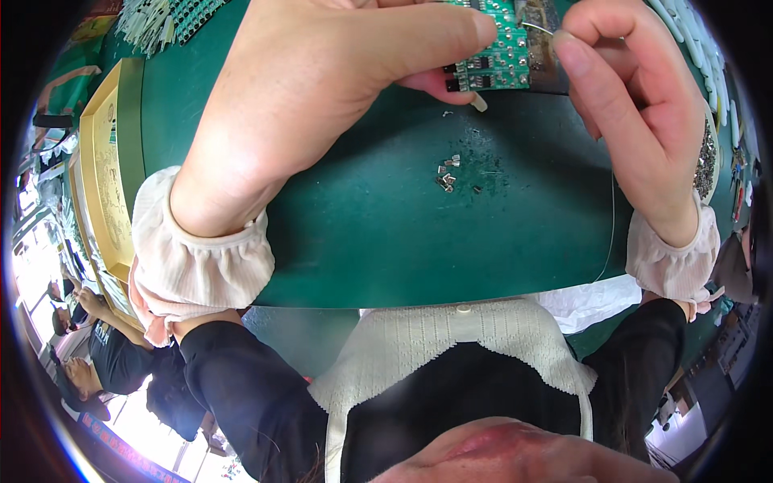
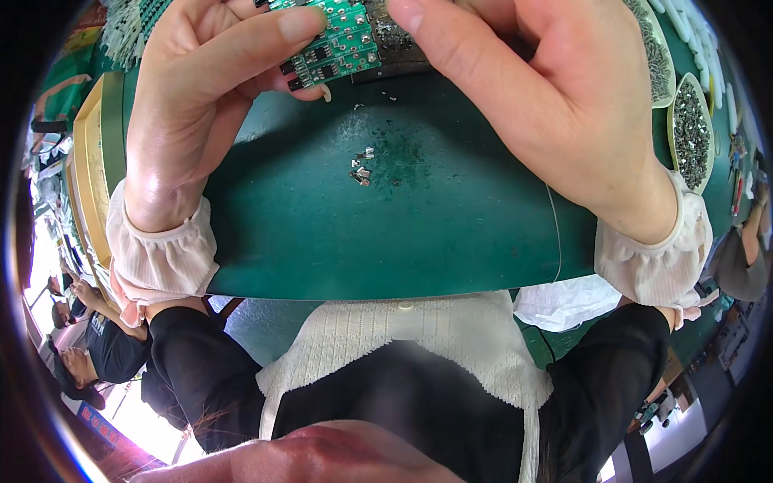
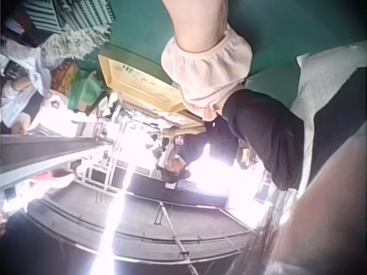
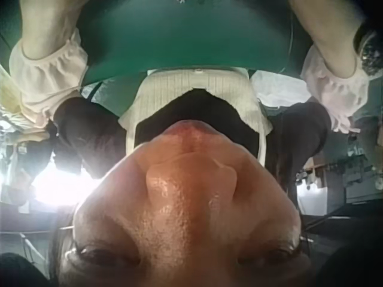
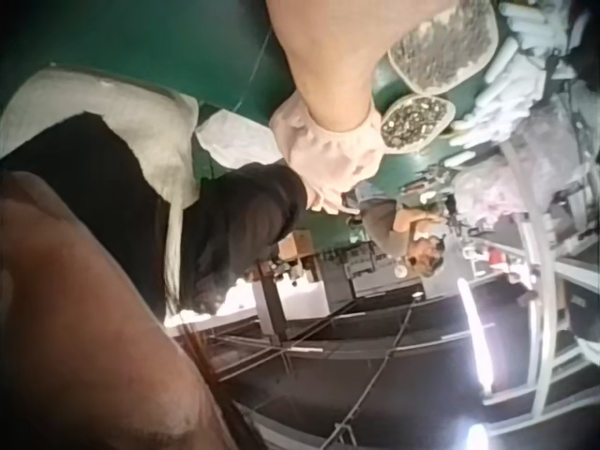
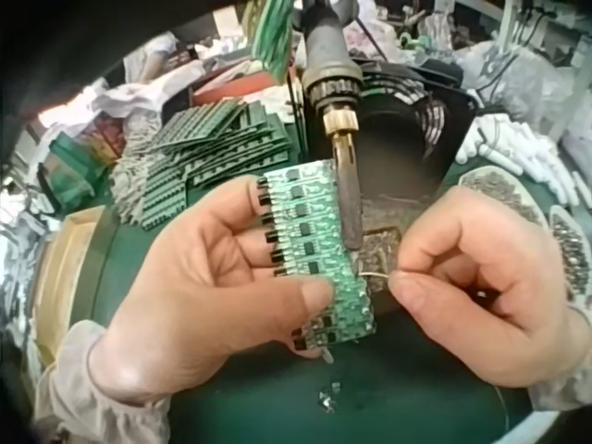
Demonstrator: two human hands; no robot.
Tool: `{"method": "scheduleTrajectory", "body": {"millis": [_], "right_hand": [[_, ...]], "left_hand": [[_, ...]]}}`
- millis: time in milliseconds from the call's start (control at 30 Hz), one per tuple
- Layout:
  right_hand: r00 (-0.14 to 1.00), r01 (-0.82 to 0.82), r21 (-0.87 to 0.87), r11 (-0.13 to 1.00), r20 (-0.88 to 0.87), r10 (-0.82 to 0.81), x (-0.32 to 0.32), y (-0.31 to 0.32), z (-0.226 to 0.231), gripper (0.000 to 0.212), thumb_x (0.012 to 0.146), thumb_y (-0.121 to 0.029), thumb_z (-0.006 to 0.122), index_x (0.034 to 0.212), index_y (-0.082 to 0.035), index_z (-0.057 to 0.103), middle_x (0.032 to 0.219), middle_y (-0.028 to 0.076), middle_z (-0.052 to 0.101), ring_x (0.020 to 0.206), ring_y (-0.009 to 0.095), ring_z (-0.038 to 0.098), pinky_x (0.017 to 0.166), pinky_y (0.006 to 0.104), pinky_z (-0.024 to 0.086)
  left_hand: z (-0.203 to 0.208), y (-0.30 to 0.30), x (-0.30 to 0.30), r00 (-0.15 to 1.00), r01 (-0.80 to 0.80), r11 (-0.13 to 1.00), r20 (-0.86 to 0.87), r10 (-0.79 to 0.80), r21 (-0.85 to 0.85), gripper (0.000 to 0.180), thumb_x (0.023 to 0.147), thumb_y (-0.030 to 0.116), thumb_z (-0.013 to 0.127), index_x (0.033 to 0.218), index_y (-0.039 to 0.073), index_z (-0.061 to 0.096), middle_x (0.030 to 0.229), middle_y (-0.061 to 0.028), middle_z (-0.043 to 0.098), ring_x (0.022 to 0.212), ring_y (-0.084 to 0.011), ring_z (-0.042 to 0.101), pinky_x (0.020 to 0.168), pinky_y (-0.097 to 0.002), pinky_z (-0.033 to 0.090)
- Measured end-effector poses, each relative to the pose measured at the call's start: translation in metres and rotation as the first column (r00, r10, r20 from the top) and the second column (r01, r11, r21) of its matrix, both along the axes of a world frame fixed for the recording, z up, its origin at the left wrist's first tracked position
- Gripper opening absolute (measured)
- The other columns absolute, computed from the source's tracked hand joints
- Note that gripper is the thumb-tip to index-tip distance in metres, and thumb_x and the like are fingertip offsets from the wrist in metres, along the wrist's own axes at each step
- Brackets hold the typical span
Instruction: Manually inserting small pins and electronic components into green printed circuit boards (PCBs).
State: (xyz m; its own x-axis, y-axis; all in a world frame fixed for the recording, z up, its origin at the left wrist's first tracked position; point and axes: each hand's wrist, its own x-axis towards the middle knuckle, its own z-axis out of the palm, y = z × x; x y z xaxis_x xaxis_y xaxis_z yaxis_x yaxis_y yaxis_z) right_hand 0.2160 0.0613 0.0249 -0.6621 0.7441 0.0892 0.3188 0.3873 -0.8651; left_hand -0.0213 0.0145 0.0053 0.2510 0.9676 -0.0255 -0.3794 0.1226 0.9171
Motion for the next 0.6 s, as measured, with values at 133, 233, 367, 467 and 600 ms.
{"method": "scheduleTrajectory", "body": {"millis": [133,233,367,467,600], "right_hand": [[0.998,0.039,0.085,0.996,0.046,-0.043,-0.008,-0.006,0.008,0.007,0.098,0.002,0.062,0.1,0.001,0.055,0.073,-0.003,0.054,0.054,-0.002,0.041,0.049,0.018,0.028],[0.998,0.031,0.02,0.999,-0.049,-0.03,-0.006,-0.002,-0.001,0.007,0.098,0.002,0.062,0.099,0.001,0.056,0.072,-0.004,0.053,0.053,-0.002,0.04,0.049,0.018,0.027],[0.999,0.046,-0.016,0.999,-0.013,-0.046,-0.01,-0.004,0.004,0.007,0.098,0.001,0.062,0.099,0.0,0.055,0.071,-0.005,0.052,0.053,-0.002,0.039,0.049,0.0182,0.026],[0.999,0.048,0.002,0.999,-0.006,-0.048,-0.008,-0.004,0.003,0.007,0.098,0.0,0.063,0.098,-0.001,0.055,0.07,-0.005,0.052,0.053,-0.002,0.038,0.048,0.0184,0.026],[0.995,-0.072,-0.031,0.997,-0.074,0.069,0.001,0.005,-0.004,0.009,0.097,0.0,0.065,0.098,0.0,0.057,0.071,-0.004,0.053,0.053,-0.001,0.04,0.048,0.0189,0.027]], "left_hand": [[0.016,0.001,-0.004,0.995,0.069,0.991,0.078,-0.06,-0.117,0.052,0.09,-0.011,0.067,0.138,-0.005,0.047,0.118,-0.0149,0.071,0.09,-0.0129,0.071,0.073,-0.0248,0.059],[0.033,-0.004,0.014,0.986,-0.096,0.983,-0.147,0.073,-0.154,0.052,0.09,-0.011,0.066,0.138,-0.005,0.047,0.117,-0.0142,0.071,0.091,-0.0131,0.071,0.073,-0.025,0.06],[0.033,-0.006,0.012,0.988,-0.1,0.982,-0.132,0.079,-0.163,0.051,0.09,-0.011,0.067,0.137,-0.005,0.048,0.115,-0.0136,0.072,0.091,-0.0135,0.072,0.073,-0.0252,0.061],[0.033,-0.004,0.014,0.989,-0.084,0.984,-0.131,0.063,-0.155,0.05,0.09,-0.01,0.067,0.136,-0.005,0.049,0.114,-0.0133,0.072,0.091,-0.0137,0.072,0.073,-0.0252,0.061],[0.036,-0.006,0.014,0.981,-0.108,0.984,-0.178,0.082,-0.142,0.049,0.09,-0.01,0.066,0.136,-0.004,0.049,0.114,-0.0136,0.072,0.088,-0.0132,0.072,0.071,-0.0242,0.061]]}}
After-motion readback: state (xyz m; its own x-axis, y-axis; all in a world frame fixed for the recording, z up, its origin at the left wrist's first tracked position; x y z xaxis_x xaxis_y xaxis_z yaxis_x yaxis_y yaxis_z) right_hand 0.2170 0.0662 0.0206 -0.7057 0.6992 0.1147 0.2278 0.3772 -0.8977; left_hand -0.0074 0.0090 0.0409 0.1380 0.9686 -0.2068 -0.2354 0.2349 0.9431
